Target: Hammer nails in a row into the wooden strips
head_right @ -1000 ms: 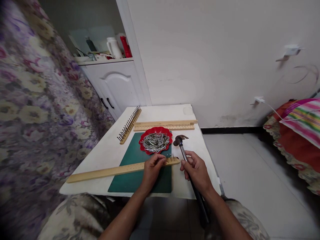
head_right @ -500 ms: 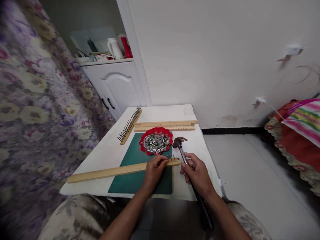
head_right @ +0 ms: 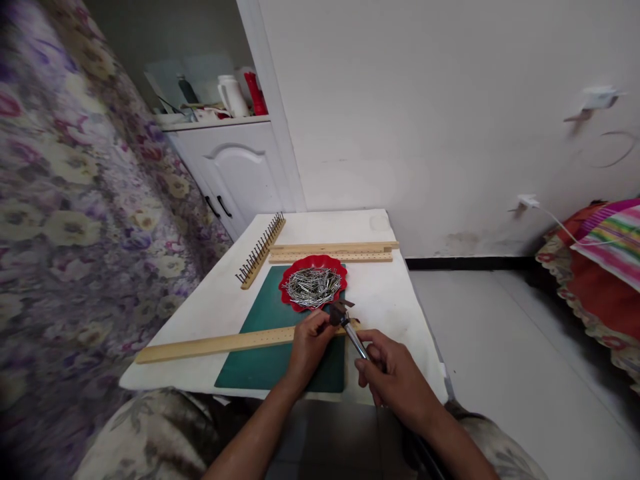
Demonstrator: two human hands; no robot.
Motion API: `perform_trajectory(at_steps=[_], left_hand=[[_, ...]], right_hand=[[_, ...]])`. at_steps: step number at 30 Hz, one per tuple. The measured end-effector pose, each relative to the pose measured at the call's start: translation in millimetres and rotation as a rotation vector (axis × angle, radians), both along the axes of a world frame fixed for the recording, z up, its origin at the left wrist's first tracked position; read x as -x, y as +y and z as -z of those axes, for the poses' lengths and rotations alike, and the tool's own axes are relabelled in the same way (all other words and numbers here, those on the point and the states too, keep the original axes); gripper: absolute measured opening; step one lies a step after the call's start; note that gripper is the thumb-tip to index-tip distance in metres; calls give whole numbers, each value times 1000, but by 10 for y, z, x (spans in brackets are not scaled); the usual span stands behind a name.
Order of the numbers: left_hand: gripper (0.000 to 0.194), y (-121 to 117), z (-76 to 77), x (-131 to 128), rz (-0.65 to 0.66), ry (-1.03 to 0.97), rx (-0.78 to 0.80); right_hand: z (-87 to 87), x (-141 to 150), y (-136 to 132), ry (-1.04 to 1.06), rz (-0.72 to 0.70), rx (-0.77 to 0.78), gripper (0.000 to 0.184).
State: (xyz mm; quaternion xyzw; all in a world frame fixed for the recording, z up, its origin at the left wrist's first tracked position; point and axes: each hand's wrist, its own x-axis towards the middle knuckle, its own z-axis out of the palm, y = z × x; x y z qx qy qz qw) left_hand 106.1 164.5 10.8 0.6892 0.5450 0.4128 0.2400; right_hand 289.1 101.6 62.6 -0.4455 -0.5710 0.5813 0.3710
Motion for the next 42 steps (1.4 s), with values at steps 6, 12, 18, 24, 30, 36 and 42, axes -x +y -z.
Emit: perform_trajectory(at_steps=[6, 12, 18, 24, 30, 36, 42], left_hand=[[14, 8, -7, 11, -1, 11, 23], [14, 9, 9, 24, 1, 4, 5], [13, 6, 21, 30, 1, 3, -1], [13, -7, 16, 36, -4, 3, -9], [8, -30, -25, 51, 34, -14, -3], [7, -56, -50, 317, 43, 164, -79], [12, -117, -77, 494, 69, 211, -83]], right_hand=[[22, 2, -13, 1, 20, -1, 32], [29, 9, -23, -21, 3, -10, 30], [13, 11, -23, -35, -11, -14, 28], [-31, -11, -28, 47, -8, -1, 30], [29, -43, 64, 117, 87, -28, 34], [41, -53, 133, 142, 126, -56, 31], [56, -62, 177, 162, 147, -66, 29]])
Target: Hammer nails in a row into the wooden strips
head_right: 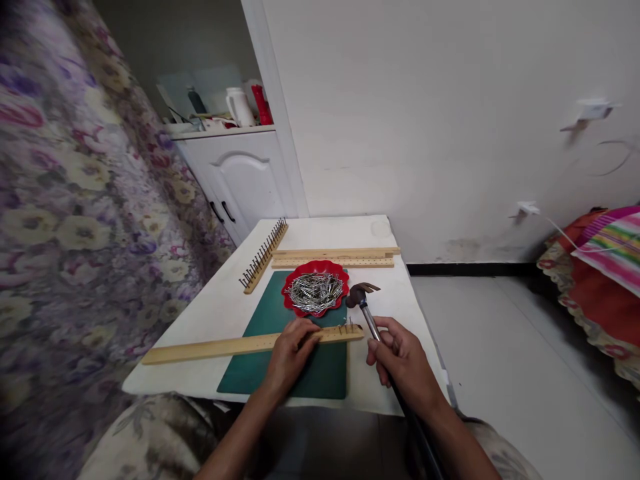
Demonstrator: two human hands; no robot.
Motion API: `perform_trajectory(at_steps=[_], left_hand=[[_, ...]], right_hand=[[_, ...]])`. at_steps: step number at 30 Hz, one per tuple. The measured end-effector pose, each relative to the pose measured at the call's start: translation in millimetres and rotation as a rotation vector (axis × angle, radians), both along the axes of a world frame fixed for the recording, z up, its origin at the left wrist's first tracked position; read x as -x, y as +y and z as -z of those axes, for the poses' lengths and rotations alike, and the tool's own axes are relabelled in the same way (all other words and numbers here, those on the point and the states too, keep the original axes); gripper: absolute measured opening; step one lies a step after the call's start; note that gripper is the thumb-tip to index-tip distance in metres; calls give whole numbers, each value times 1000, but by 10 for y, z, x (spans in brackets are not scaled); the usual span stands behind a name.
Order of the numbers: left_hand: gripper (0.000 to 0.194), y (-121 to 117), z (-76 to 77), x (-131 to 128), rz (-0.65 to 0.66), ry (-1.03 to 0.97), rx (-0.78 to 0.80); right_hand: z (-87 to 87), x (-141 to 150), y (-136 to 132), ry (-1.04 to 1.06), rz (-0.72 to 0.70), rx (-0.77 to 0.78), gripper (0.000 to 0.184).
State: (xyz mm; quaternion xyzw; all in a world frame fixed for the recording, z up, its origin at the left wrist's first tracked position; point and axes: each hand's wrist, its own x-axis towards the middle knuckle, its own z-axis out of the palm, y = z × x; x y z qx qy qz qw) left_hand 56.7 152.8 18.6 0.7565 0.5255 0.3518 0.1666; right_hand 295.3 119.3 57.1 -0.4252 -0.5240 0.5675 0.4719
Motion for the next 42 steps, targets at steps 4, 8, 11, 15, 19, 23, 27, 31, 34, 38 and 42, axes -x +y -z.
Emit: perform_trajectory(at_steps=[4, 8, 11, 15, 19, 23, 27, 31, 34, 38, 42], left_hand=[[17, 69, -20, -184, 63, -74, 41], [15, 229, 6, -348, 102, -92, 61], [16, 318, 42, -371, 119, -88, 91], [17, 359, 79, -352, 133, -56, 112], [17, 365, 110, -349, 128, -10, 103], [17, 357, 119, -358, 107, 14, 81], [14, 317, 91, -375, 82, -12, 71], [11, 282, 76, -397, 36, -71, 60], [11, 276, 89, -406, 26, -92, 66], [11, 273, 101, -413, 15, -113, 66], [14, 265, 84, -419, -7, -110, 62]], right_hand=[[29, -6, 23, 5, -3, -1, 30], [50, -11, 26, 1, -5, 5, 31], [37, -10, 15, 1, -11, 9, 31], [12, -6, 5, -4, -21, 11, 31], [14, 3, 4, -8, -15, 15, 29], [21, 11, 5, -9, -21, 16, 29], [23, 19, 8, -20, -25, 29, 31], [27, 32, -8, -33, -46, 41, 34], [21, 53, -33, -51, -75, 55, 34], [-11, 106, -62, -99, -96, 47, 33], [-44, 153, -80, -149, -108, 56, 34]])
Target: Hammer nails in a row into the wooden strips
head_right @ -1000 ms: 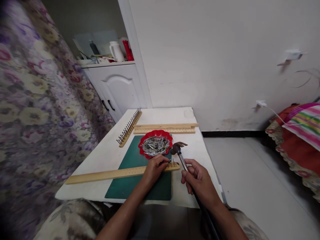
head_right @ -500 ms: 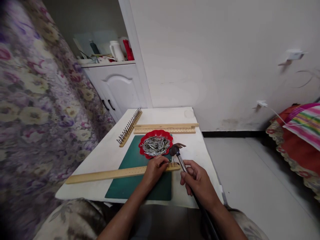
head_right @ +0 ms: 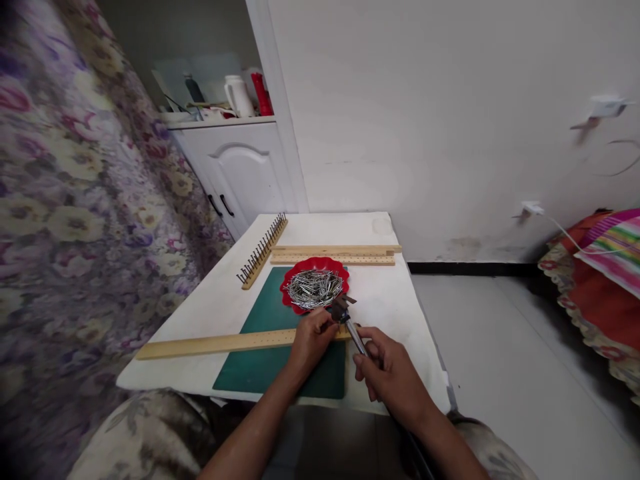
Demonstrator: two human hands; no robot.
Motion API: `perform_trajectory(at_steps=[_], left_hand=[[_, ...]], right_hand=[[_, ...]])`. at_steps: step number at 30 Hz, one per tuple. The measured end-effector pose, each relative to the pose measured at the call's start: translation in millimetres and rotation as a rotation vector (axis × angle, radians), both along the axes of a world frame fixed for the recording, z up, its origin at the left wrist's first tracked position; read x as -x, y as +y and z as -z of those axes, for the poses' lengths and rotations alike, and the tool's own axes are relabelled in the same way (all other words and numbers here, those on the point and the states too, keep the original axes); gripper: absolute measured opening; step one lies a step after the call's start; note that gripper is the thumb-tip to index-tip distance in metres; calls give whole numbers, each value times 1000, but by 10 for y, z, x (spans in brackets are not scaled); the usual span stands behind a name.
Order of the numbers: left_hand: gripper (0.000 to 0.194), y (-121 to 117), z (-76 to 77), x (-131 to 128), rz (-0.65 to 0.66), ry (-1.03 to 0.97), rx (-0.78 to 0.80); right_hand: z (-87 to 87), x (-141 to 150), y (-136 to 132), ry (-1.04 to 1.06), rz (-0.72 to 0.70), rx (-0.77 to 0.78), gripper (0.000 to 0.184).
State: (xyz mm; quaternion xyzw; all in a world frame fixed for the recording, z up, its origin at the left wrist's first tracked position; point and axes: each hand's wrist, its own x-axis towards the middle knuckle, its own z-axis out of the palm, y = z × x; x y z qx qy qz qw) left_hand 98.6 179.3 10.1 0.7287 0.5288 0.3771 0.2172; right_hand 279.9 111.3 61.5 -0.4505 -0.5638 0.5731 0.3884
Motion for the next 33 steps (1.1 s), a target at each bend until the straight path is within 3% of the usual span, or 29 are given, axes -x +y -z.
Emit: perform_trajectory(at_steps=[22, 33], left_hand=[[17, -9, -19, -21, -26, 32, 9], [10, -96, -78, 122, 32, 87, -20]], right_hand=[[19, 42, -13, -10, 9, -1, 34], [45, -59, 57, 113, 119, -49, 37]])
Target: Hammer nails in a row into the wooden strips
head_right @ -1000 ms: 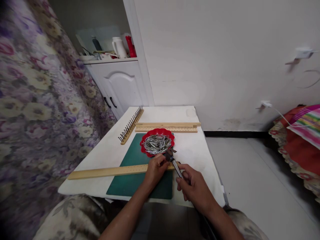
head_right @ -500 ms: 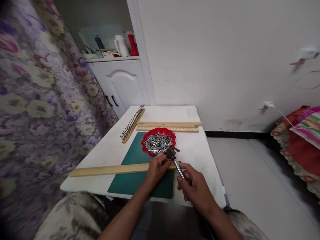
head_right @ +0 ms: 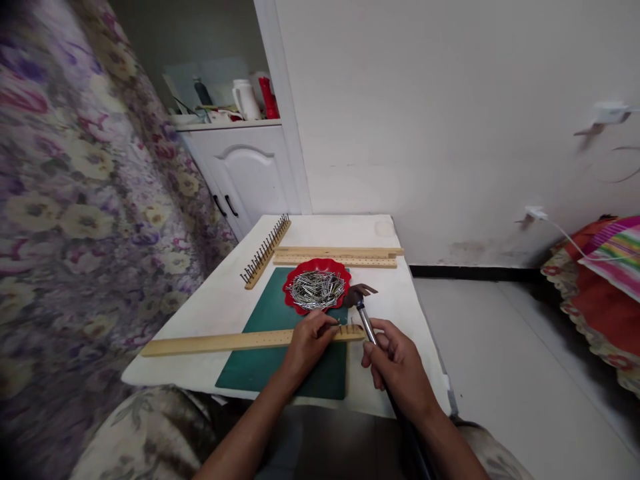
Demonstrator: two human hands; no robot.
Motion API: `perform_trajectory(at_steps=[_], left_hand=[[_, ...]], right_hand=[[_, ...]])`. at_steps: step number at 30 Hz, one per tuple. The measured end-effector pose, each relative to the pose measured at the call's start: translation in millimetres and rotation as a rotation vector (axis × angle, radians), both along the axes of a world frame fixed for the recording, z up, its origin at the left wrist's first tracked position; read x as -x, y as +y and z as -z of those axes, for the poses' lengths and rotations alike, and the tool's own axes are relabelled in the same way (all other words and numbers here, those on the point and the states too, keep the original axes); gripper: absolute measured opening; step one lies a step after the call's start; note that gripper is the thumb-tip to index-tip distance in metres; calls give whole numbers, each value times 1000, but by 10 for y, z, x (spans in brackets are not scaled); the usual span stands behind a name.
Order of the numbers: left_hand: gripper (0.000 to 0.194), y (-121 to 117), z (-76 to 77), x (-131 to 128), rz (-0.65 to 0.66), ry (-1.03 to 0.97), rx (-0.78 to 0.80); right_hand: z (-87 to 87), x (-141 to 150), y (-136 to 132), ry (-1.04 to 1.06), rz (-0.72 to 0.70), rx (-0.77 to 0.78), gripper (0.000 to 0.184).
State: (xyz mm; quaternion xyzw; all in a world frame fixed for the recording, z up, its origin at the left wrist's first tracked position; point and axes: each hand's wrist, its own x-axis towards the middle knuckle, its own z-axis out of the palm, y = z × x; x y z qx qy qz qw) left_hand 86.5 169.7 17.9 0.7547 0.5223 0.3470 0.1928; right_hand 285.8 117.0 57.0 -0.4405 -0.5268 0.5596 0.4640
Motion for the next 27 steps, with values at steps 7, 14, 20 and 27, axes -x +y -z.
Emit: perform_trajectory(at_steps=[7, 14, 20, 27], left_hand=[[21, -229, 73, 409, -104, 274, -101], [24, -213, 123, 454, -118, 293, -107], [22, -169, 135, 396, -155, 280, -118], [18, -197, -84, 430, -145, 224, -149]], right_hand=[[-2, -34, 29, 16, 17, -10, 35], [12, -28, 88, 28, 40, -13, 36], [30, 14, 121, 23, 30, -8, 36], [14, 34, 128, 30, 34, -12, 33]])
